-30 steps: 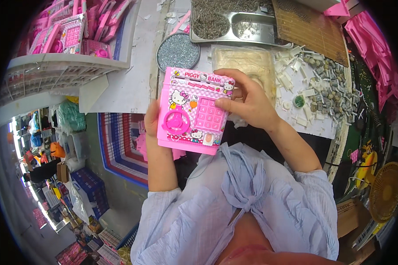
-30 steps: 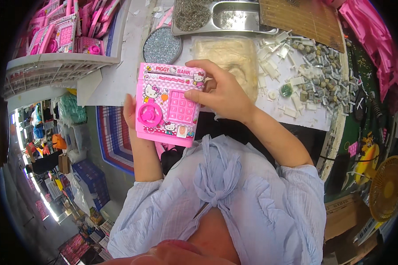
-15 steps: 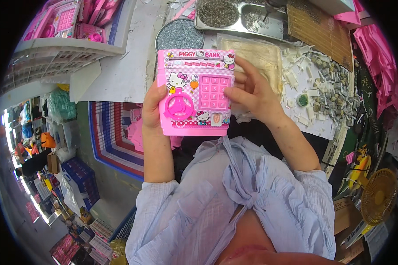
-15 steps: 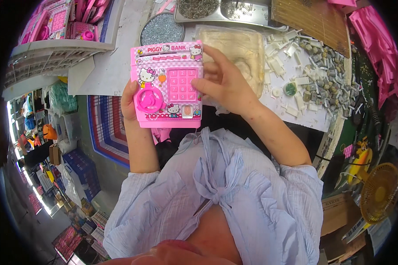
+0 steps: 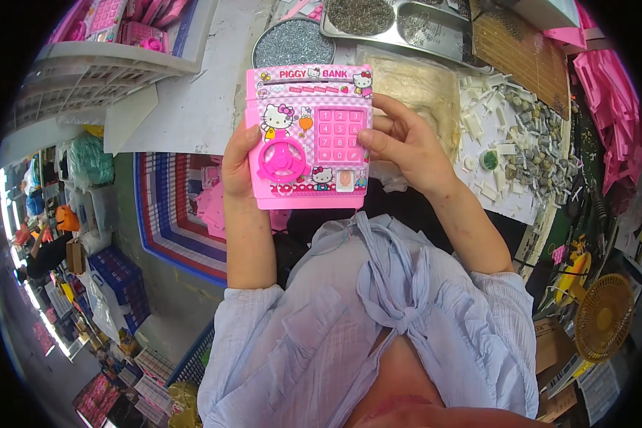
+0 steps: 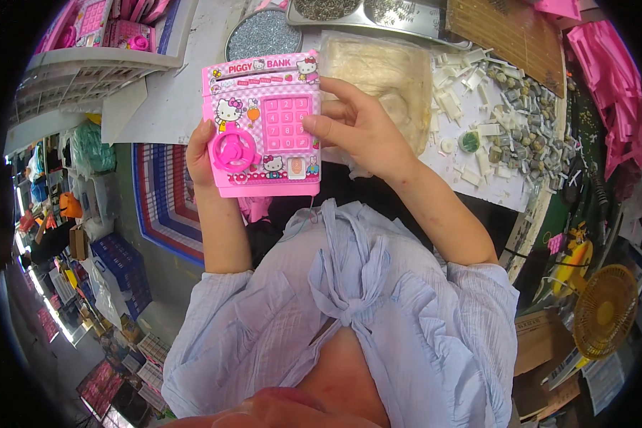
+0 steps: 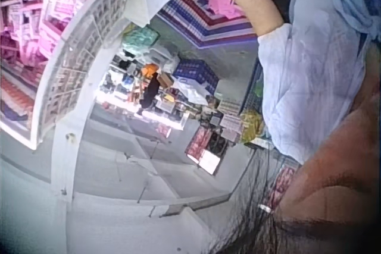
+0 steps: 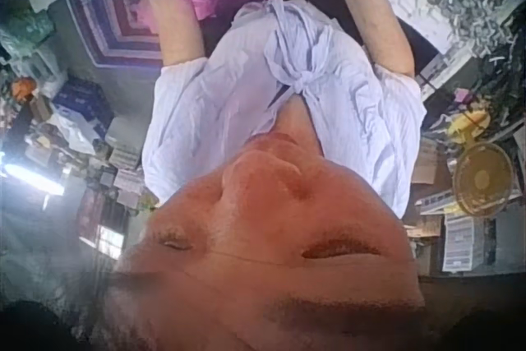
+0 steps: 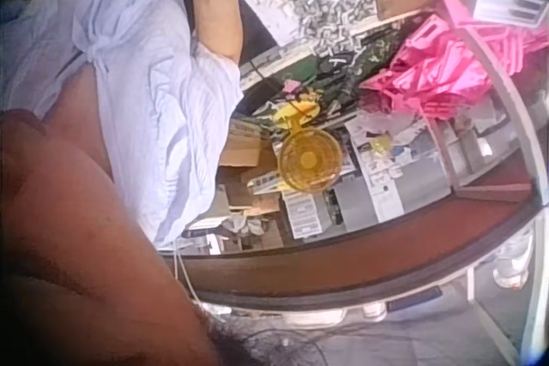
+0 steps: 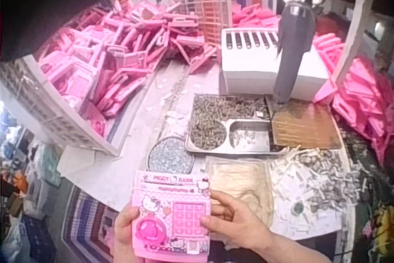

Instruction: Assembling the internal components and outer casing of a toy piggy bank using a soldering iron and electric screwdriver.

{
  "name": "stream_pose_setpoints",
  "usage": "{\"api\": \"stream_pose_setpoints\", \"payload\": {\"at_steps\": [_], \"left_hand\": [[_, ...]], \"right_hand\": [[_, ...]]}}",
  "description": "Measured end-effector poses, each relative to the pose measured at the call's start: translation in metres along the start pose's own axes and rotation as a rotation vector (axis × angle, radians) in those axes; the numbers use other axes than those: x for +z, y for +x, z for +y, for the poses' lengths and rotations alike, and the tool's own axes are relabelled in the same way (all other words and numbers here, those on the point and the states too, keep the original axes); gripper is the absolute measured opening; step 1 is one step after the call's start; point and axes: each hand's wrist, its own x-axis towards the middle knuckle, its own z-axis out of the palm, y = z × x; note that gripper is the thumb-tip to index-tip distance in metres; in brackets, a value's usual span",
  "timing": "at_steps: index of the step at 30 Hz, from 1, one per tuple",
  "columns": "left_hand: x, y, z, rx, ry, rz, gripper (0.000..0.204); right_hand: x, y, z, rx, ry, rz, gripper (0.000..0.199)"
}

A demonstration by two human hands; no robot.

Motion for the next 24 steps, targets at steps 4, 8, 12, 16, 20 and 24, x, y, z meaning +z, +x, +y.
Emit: {"api": "stream_pose_setpoints", "payload": {"at_steps": [4, 8, 12, 16, 20, 24], "left_hand": [[0.003, -0.001, 0.002, 0.021, -0.037, 0.025, 0.066], [-0.002, 0.003, 0.003, 0.011, -0.126, -0.043, 0.064], [0.003, 0.002, 0.003, 0.018, -0.083, -0.015, 0.065], [0.011, 0.000, 0.003, 0.072, 0.083, 0.036, 0.066], [0.010, -0.001, 0.004, 0.081, 0.086, 0.004, 0.068], [0.011, 0.000, 0.004, 0.103, 0.097, -0.044, 0.069]], "right_hand": [[0.005, -0.002, 0.000, 0.018, 0.026, -0.005, 0.063], [0.003, -0.006, 0.002, 0.044, 0.027, -0.015, 0.062], [0.003, -0.007, 0.009, 0.047, 0.033, -0.018, 0.063], [0.006, -0.010, 0.001, 0.066, 0.028, -0.035, 0.063], [0.003, -0.008, 0.006, 0.040, 0.030, -0.063, 0.063], [0.002, -0.009, 0.006, 0.052, 0.047, -0.066, 0.062]]}}
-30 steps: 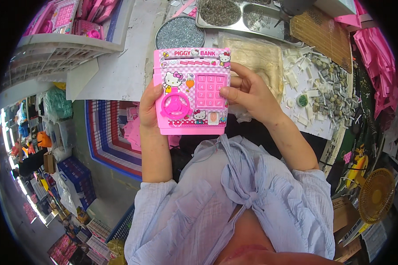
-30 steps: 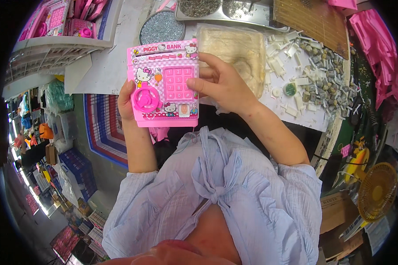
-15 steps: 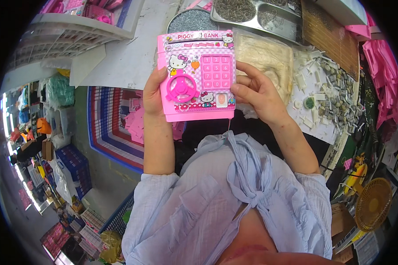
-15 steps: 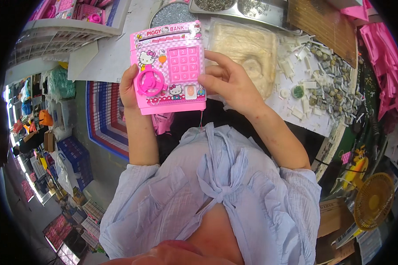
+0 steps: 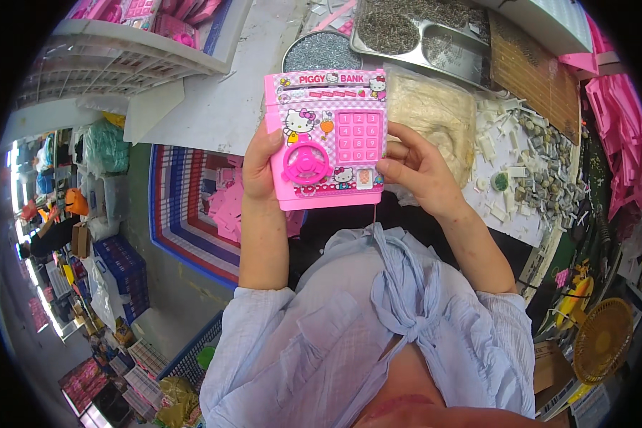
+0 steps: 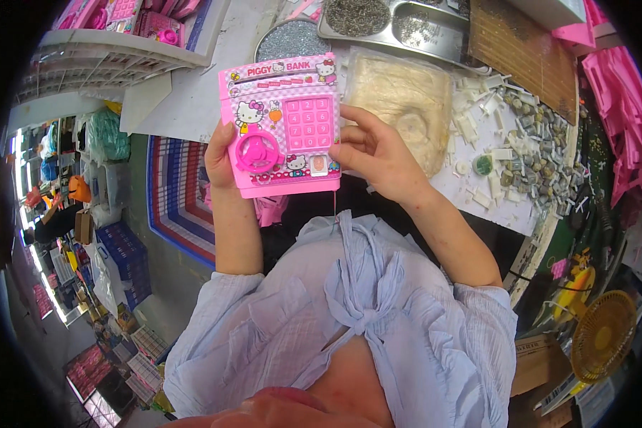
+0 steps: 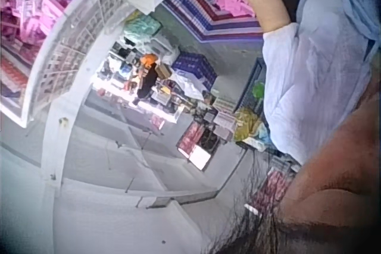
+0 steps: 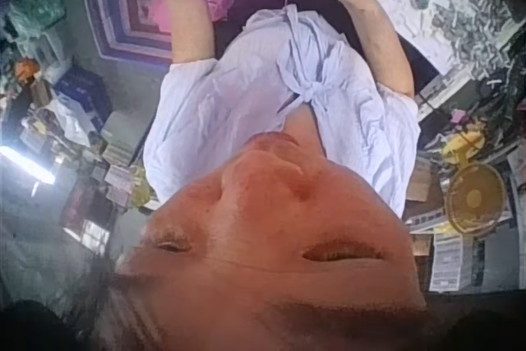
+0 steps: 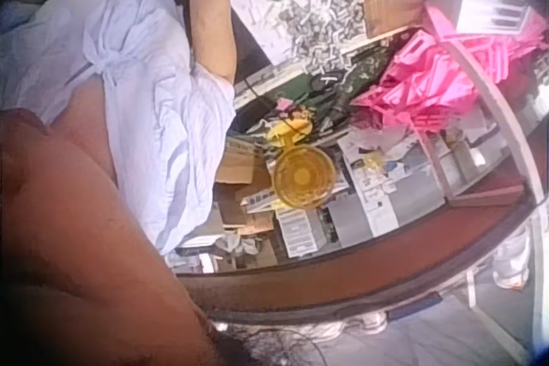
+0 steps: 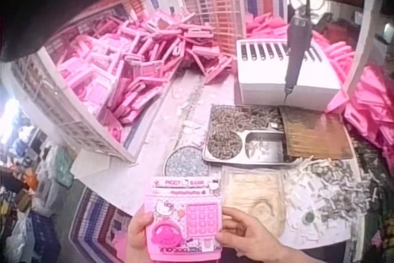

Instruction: Assembling the internal components and outer casing of a toy piggy bank using a soldering iron and electric screwdriver.

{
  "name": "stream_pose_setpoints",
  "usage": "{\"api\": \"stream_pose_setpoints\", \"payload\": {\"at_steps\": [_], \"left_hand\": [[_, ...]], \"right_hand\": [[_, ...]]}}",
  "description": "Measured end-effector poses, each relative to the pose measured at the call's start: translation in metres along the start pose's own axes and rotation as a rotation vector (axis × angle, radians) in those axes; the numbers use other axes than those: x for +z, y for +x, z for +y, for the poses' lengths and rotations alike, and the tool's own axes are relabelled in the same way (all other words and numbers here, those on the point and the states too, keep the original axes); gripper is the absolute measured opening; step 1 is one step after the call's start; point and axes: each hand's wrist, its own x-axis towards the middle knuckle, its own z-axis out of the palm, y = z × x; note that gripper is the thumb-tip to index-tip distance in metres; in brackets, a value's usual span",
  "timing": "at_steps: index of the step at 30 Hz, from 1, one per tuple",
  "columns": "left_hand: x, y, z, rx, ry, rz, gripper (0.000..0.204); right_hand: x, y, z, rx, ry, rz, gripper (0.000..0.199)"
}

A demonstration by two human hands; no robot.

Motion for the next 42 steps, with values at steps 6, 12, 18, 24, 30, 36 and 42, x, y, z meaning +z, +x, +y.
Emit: {"api": "stream_pose_setpoints", "payload": {"at_steps": [6, 12, 18, 24, 30, 36, 42], "left_hand": [[-0.001, -0.004, 0.006, -0.002, 0.073, -0.021, 0.071], [-0.002, -0.009, 0.003, 0.009, 0.101, -0.009, 0.075], [0.006, -0.021, -0.002, 0.051, 0.096, 0.011, 0.075], [0.014, -0.042, -0.002, 0.094, 0.112, 0.014, 0.074], [0.030, -0.064, -0.011, 0.140, 0.201, 0.044, 0.072], [0.033, -0.081, -0.012, 0.150, 0.186, 0.022, 0.074], [0.036, -0.091, -0.013, 0.137, 0.210, 0.017, 0.071]], "right_hand": [[0.001, 0.000, 0.008, -0.098, -0.011, -0.039, 0.063], [0.007, -0.001, 0.004, -0.234, -0.317, 0.048, 0.051], [0.017, -0.003, 0.002, -0.284, -0.286, 0.066, 0.039], [0.035, -0.014, 0.004, -0.333, -0.253, 0.079, 0.047], [0.034, -0.017, 0.014, -0.389, -0.467, 0.096, 0.060], [0.037, -0.031, 0.011, -0.389, -0.434, -0.005, 0.051], [0.038, -0.042, 0.004, -0.314, -0.334, -0.081, 0.044]]}}
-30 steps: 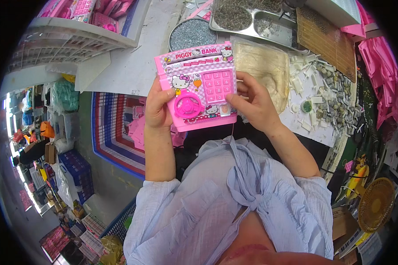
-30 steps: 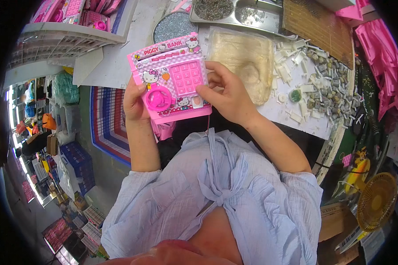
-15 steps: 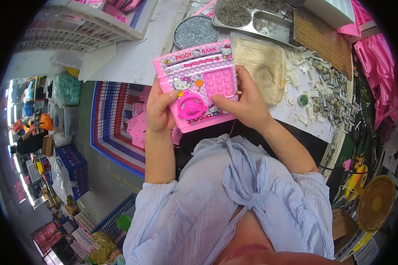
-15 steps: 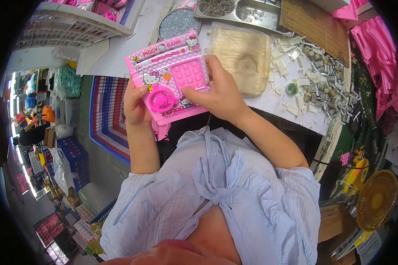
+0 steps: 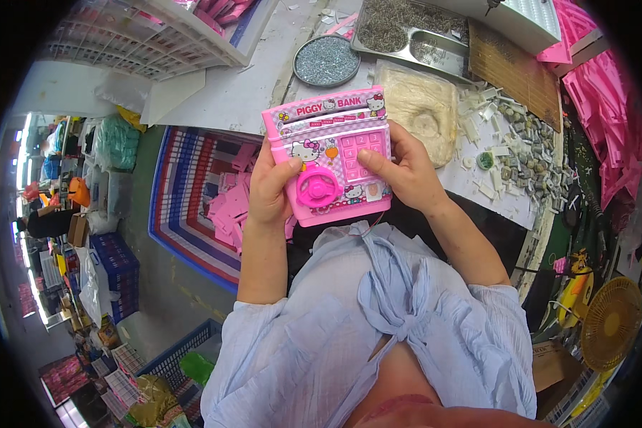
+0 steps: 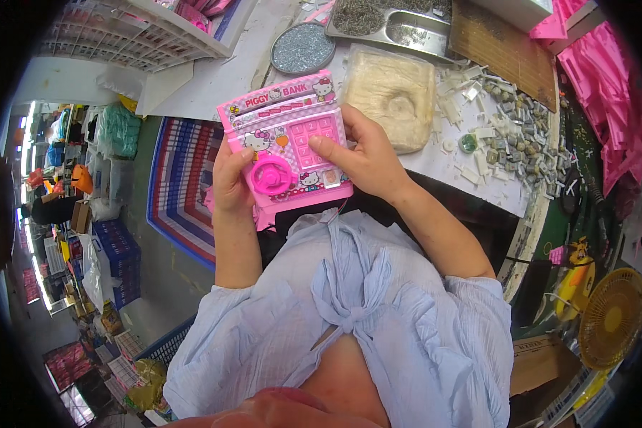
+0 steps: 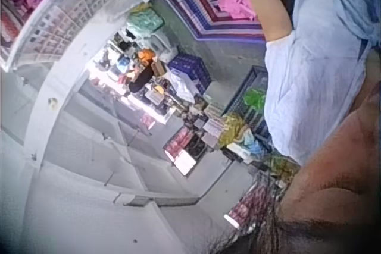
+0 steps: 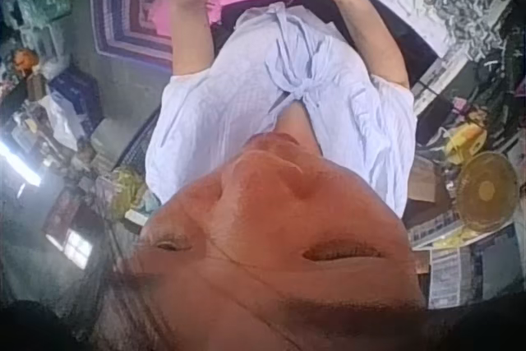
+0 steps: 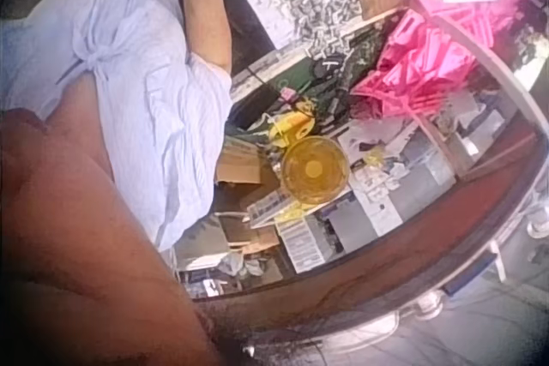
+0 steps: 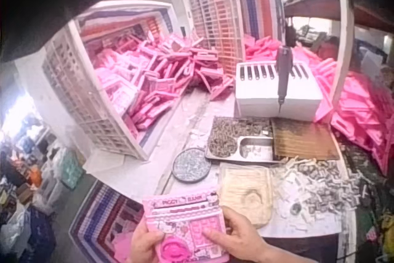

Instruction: Assembling the internal components and outer casing of a toy piggy bank using a soldering iron and electric screwdriver.

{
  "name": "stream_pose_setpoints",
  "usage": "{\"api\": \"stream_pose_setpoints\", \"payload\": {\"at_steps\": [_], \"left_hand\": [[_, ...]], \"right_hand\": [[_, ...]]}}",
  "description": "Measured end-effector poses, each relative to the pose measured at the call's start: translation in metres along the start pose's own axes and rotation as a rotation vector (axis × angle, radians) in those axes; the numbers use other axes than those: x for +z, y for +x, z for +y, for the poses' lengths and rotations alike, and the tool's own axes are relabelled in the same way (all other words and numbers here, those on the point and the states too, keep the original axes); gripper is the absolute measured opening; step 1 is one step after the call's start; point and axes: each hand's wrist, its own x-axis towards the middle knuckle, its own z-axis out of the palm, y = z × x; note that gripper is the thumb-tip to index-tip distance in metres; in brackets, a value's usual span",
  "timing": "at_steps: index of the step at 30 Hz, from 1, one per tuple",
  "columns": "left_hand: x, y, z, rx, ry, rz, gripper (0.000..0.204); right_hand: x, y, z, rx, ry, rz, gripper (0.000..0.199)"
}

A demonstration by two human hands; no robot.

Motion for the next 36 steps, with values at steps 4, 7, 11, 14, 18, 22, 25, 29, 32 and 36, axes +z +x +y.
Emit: {"api": "stream_pose_setpoints", "payload": {"at_steps": [4, 7, 11, 14, 18, 22, 25, 29, 32, 36], "left_hand": [[0.002, -0.001, 0.003, -0.029, -0.011, 0.019, 0.066], [0.002, 0.001, 0.001, -0.055, -0.063, 0.044, 0.063], [-0.002, 0.005, 0.003, -0.100, -0.206, 0.070, 0.062], [-0.006, 0.012, 0.001, -0.105, -0.224, 0.082, 0.062], [-0.016, 0.019, -0.001, -0.143, -0.277, 0.087, 0.061], [-0.024, 0.026, -0.005, -0.167, -0.285, 0.130, 0.060], [-0.029, 0.032, -0.005, -0.176, -0.287, 0.125, 0.060], [-0.025, 0.034, -0.002, -0.129, -0.208, 0.110, 0.063], [-0.027, 0.035, 0.000, -0.089, -0.150, 0.069, 0.065], [-0.030, 0.035, 0.002, -0.087, -0.144, 0.006, 0.067]], "right_hand": [[-0.001, 0.004, 0.003, 0.034, 0.028, 0.000, 0.043], [-0.001, 0.008, 0.002, 0.079, 0.085, 0.021, 0.040], [-0.001, 0.011, -0.002, 0.148, 0.156, 0.020, 0.034], [-0.006, 0.014, 0.001, 0.166, 0.093, 0.061, 0.034], [-0.009, 0.018, 0.007, 0.224, 0.072, 0.092, 0.039], [-0.018, 0.023, 0.013, 0.309, 0.016, 0.082, 0.047], [-0.019, 0.026, 0.010, 0.337, -0.005, 0.093, 0.047], [-0.012, 0.029, 0.006, 0.294, 0.024, 0.111, 0.039], [-0.015, 0.032, 0.009, 0.235, 0.006, 0.035, 0.037], [-0.006, 0.032, 0.009, 0.130, 0.131, 0.006, 0.037]]}}
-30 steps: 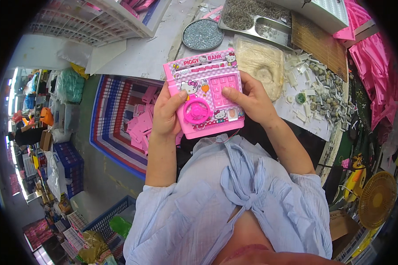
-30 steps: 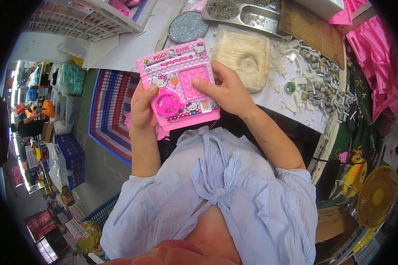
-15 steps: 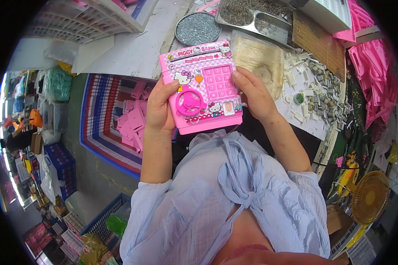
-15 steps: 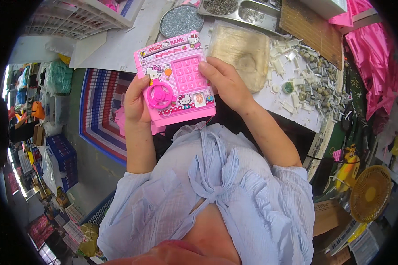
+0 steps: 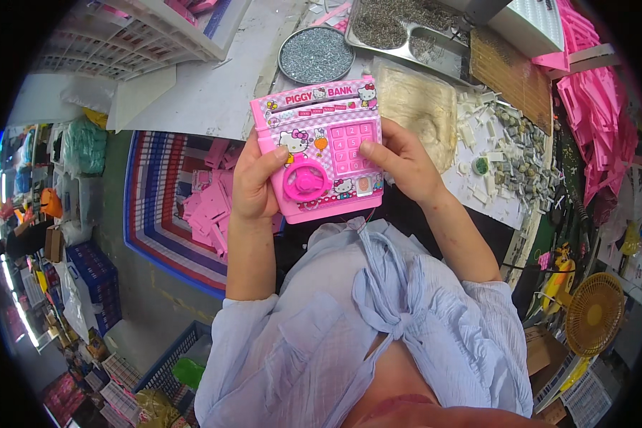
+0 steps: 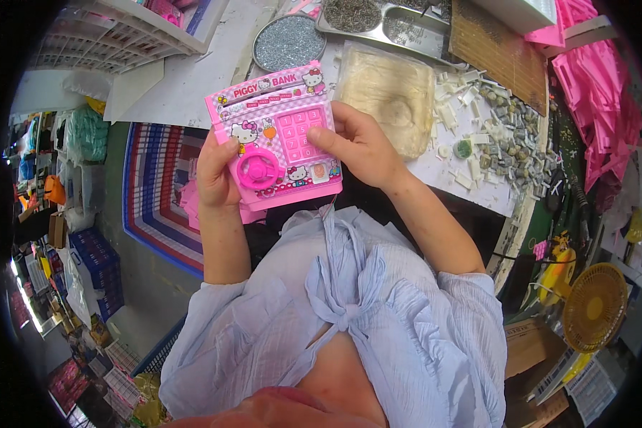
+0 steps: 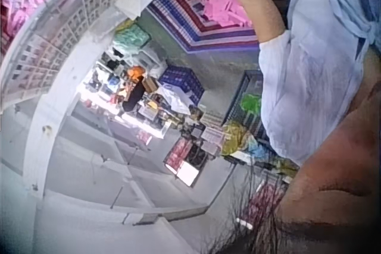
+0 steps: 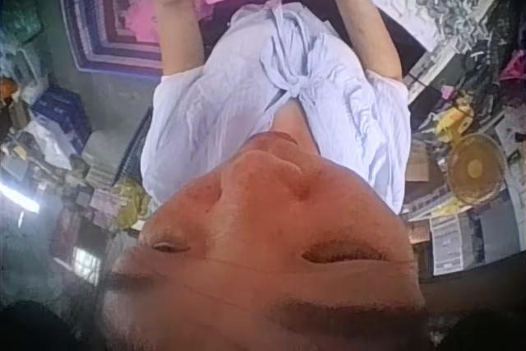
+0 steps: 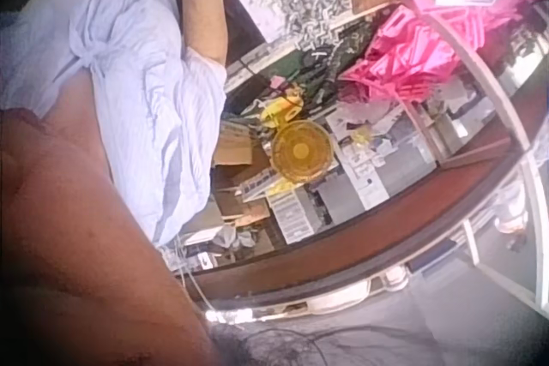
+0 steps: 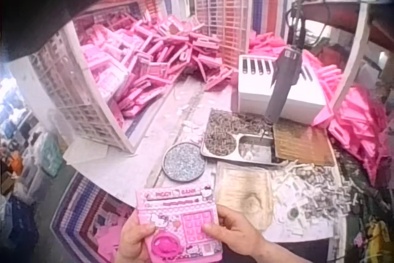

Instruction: Assembling the internal components and outer casing of a toy piggy bank using a soldering iron and electric screwdriver.

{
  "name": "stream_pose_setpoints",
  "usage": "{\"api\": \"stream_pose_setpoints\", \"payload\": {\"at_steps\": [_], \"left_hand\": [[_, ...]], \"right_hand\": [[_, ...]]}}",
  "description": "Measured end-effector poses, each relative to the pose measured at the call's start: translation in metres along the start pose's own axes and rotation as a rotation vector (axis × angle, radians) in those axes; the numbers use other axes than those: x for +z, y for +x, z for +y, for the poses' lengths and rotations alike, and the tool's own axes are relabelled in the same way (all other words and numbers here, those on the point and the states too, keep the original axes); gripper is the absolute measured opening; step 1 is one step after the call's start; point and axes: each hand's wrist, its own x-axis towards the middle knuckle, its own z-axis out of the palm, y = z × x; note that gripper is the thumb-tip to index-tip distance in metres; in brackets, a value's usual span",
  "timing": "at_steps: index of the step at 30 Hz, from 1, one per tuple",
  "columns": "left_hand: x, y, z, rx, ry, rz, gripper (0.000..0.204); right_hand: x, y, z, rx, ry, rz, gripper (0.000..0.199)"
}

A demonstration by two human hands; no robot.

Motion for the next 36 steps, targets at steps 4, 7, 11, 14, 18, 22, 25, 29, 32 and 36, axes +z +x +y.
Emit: {"api": "stream_pose_setpoints", "payload": {"at_steps": [4, 7, 11, 14, 18, 22, 25, 29, 32, 36], "left_hand": [[0.001, -0.004, 0.000, 0.019, 0.012, 0.024, 0.068], [0.005, -0.009, -0.002, 0.026, 0.040, 0.004, 0.070], [0.010, -0.014, -0.004, 0.032, 0.112, -0.033, 0.072], [0.015, -0.017, -0.005, 0.048, 0.130, -0.072, 0.072], [0.023, -0.020, -0.002, 0.045, 0.144, -0.099, 0.073], [0.032, -0.021, -0.001, 0.050, 0.149, -0.098, 0.073], [0.035, -0.020, 0.001, 0.067, 0.169, -0.108, 0.071], [0.027, -0.016, 0.003, 0.055, 0.080, -0.091, 0.068], [0.018, -0.012, 0.000, 0.035, 0.034, -0.073, 0.065], [0.012, -0.007, -0.003, 0.012, 0.011, 0.008, 0.064]], "right_hand": [[-0.001, -0.006, 0.000, 0.001, -0.044, -0.007, 0.039], [0.003, -0.013, -0.007, -0.034, -0.066, 0.018, 0.040], [0.002, -0.022, -0.004, -0.090, -0.144, 0.065, 0.037], [0.001, -0.030, -0.005, -0.150, -0.188, 0.076, 0.035], [0.001, -0.036, -0.009, -0.170, -0.193, 0.077, 0.036], [0.006, -0.041, -0.019, -0.164, -0.200, 0.092, 0.040], [0.008, -0.036, -0.018, -0.212, -0.271, 0.091, 0.043], [0.013, -0.026, -0.021, -0.174, -0.212, 0.075, 0.045], [0.009, -0.017, -0.017, -0.114, -0.242, 0.062, 0.040], [0.002, -0.010, -0.016, 0.018, -0.137, 0.073, 0.038]]}}
